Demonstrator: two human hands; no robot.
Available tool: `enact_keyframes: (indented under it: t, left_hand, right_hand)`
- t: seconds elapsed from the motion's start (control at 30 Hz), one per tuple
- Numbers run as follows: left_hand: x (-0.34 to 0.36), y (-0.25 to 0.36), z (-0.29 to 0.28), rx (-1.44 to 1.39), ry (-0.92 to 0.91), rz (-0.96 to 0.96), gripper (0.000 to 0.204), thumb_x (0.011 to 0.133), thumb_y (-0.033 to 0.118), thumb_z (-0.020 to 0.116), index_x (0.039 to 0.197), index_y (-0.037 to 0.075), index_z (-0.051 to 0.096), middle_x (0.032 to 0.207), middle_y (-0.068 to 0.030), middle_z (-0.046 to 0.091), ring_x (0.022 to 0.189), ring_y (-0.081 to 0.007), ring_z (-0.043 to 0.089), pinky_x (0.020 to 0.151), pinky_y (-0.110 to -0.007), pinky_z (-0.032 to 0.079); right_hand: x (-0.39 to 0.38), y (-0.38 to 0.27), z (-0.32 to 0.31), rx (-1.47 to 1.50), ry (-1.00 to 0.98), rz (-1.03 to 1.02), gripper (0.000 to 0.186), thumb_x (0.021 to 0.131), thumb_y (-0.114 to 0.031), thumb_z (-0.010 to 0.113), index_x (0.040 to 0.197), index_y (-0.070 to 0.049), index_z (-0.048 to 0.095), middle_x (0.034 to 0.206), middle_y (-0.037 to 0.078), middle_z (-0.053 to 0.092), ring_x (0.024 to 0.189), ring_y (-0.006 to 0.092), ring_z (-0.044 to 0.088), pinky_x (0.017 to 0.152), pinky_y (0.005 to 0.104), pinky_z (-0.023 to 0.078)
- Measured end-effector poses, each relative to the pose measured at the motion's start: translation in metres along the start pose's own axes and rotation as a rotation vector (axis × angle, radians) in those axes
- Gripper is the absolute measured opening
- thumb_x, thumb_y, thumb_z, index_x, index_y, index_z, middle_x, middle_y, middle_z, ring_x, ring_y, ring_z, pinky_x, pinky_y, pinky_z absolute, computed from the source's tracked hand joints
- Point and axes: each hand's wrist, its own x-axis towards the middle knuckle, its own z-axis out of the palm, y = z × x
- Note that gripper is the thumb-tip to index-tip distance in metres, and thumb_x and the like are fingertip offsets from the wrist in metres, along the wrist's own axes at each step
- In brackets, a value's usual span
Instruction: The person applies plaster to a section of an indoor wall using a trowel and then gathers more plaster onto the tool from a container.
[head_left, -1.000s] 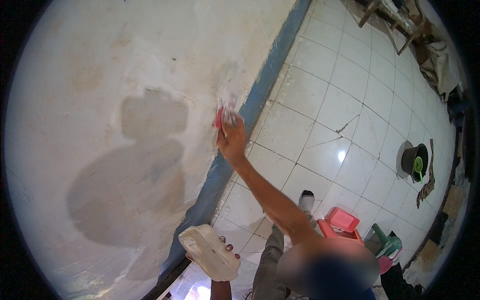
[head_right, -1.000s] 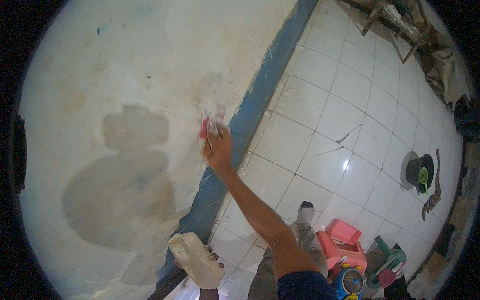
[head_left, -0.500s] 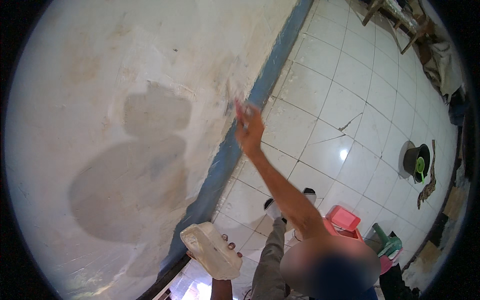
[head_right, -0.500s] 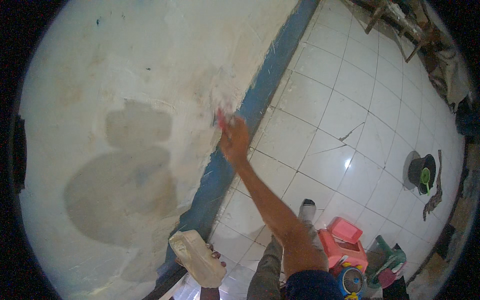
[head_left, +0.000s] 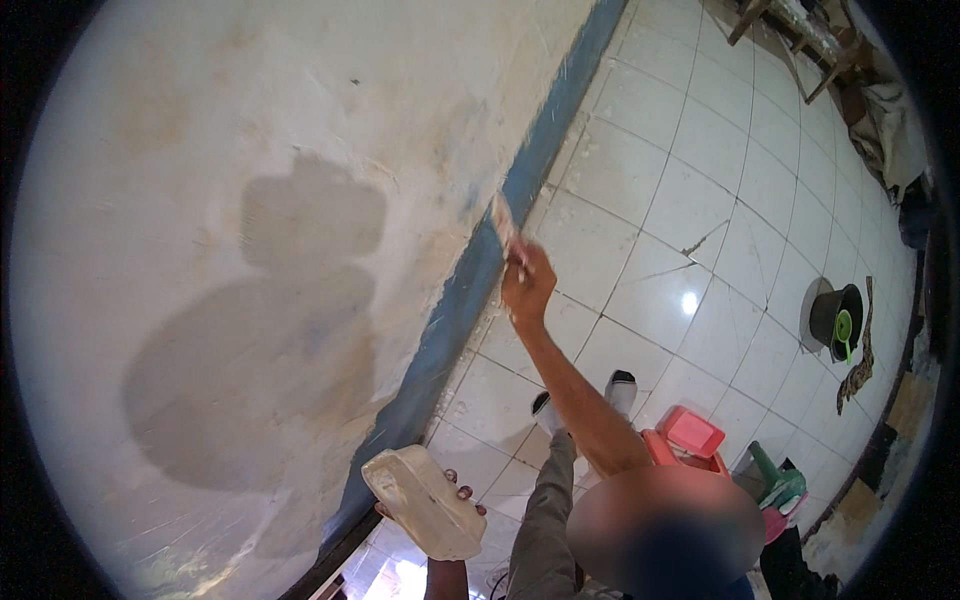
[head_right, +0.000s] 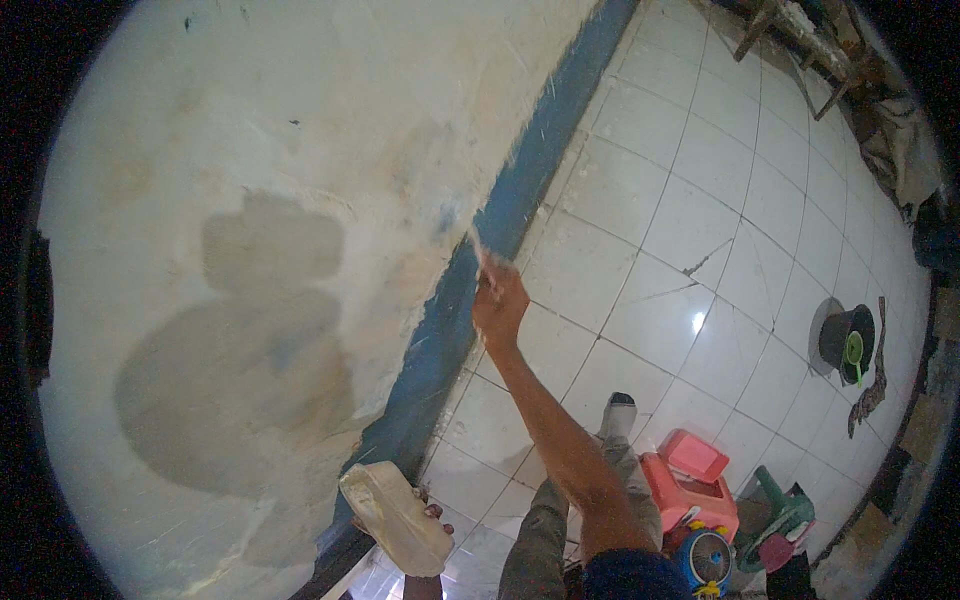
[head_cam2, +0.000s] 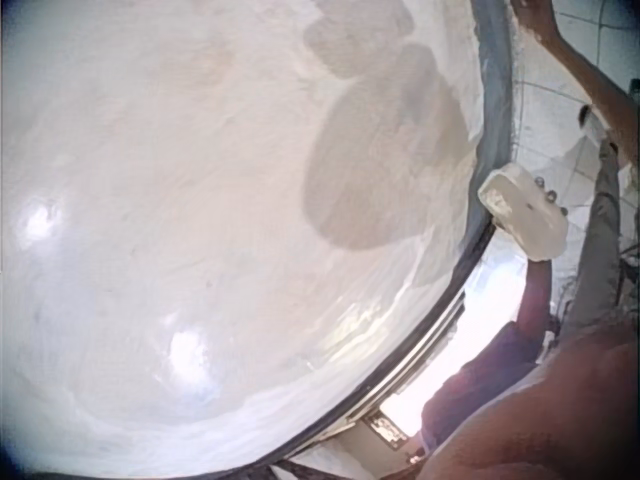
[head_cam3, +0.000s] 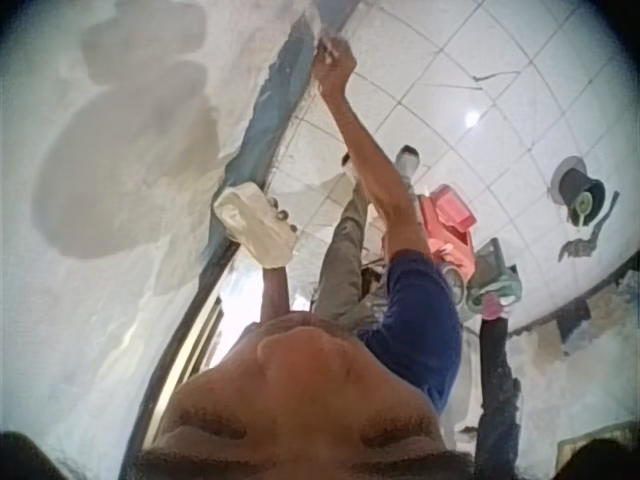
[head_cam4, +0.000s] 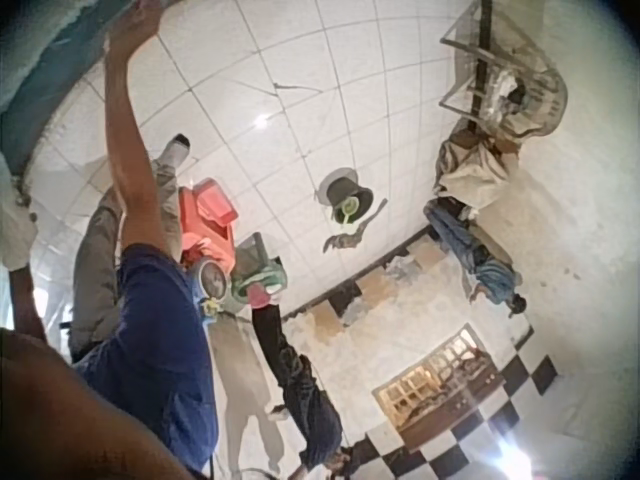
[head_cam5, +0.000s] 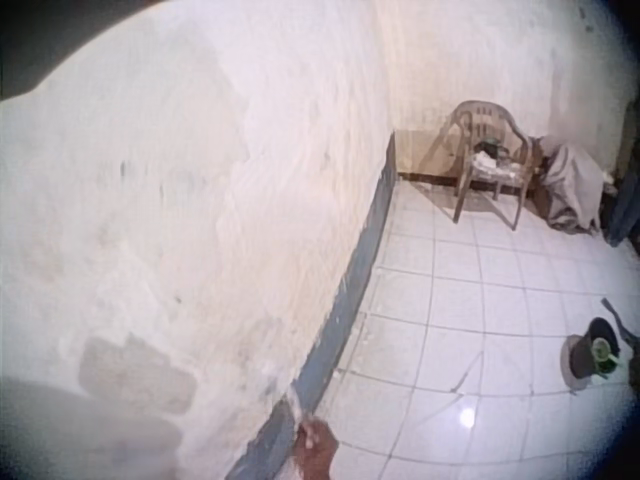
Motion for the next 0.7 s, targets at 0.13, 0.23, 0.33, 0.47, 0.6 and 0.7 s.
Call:
enact_keyframes:
  t: [0.13, 0.23, 0.33, 0.47, 0.6, 0.7]
  left_hand:
    - [0.005, -0.004, -0.003, 0.027, -0.087, 0.019, 0.108, 0.066, 0.087, 0.040, 0.132, 0.002, 0.032, 0.112, -0.0206, 0.047, 0.095, -0.0379, 0.049, 0.073, -0.066, 0.040]
    - [0.009, -0.009, 0.007, -0.033, -0.102, -0.003, 0.107, 0.067, 0.086, 0.042, 0.132, 0.000, 0.031, 0.113, -0.0194, 0.045, 0.099, -0.0374, 0.047, 0.072, -0.066, 0.040]
    - [0.007, -0.008, 0.007, -0.056, -0.114, -0.003, 0.106, 0.069, 0.083, 0.044, 0.132, -0.001, 0.029, 0.116, -0.0196, 0.043, 0.103, -0.0373, 0.045, 0.074, -0.066, 0.039]
    - [0.009, -0.006, 0.002, -0.041, -0.167, -0.032, 0.106, 0.070, 0.081, 0.047, 0.132, -0.003, 0.028, 0.118, -0.0197, 0.042, 0.103, -0.0373, 0.045, 0.078, -0.066, 0.037]
    - [0.009, -0.001, -0.013, -0.020, -0.205, -0.012, 0.107, 0.070, 0.080, 0.048, 0.133, -0.003, 0.026, 0.121, -0.0200, 0.041, 0.105, -0.0370, 0.044, 0.082, -0.065, 0.036]
    - [0.012, -0.009, -0.014, -0.041, -0.224, -0.032, 0.104, 0.072, 0.078, 0.049, 0.134, -0.002, 0.025, 0.124, -0.0206, 0.040, 0.107, -0.0370, 0.044, 0.083, -0.066, 0.036]
  right_hand:
    - [0.008, 0.001, 0.049, -0.001, 0.083, -0.059, 0.025, 0.084, -0.002, 0.054, 0.108, -0.002, 0.061, 0.091, 0.013, 0.056, 0.077, 0.0243, 0.053, 0.066, 0.0357, 0.044]
    - [-0.044, -0.006, 0.049, -0.263, -0.118, -0.198, 0.025, 0.083, -0.006, 0.058, 0.107, -0.002, 0.059, 0.091, 0.015, 0.052, 0.081, 0.0267, 0.050, 0.069, 0.0377, 0.041]
    - [-0.092, -0.010, 0.008, -0.131, -0.261, -0.176, 0.025, 0.081, -0.006, 0.059, 0.105, -0.003, 0.061, 0.089, 0.014, 0.052, 0.080, 0.0272, 0.050, 0.071, 0.0379, 0.041]
    - [-0.048, 0.016, -0.018, -0.122, -0.105, 0.147, 0.018, 0.079, 0.000, 0.060, 0.096, -0.001, 0.062, 0.080, 0.011, 0.059, 0.071, 0.0218, 0.056, 0.066, 0.0321, 0.045]
    - [0.086, 0.014, 0.011, -0.009, 0.173, -0.016, 0.015, 0.080, 0.000, 0.062, 0.095, -0.001, 0.062, 0.082, 0.011, 0.062, 0.077, 0.0189, 0.061, 0.067, 0.0293, 0.047]
    - [0.142, 0.040, 0.026, 0.096, 0.163, -0.071, 0.016, 0.081, 0.000, 0.060, 0.097, 0.000, 0.061, 0.090, 0.013, 0.060, 0.084, 0.0222, 0.060, 0.069, 0.0306, 0.047]
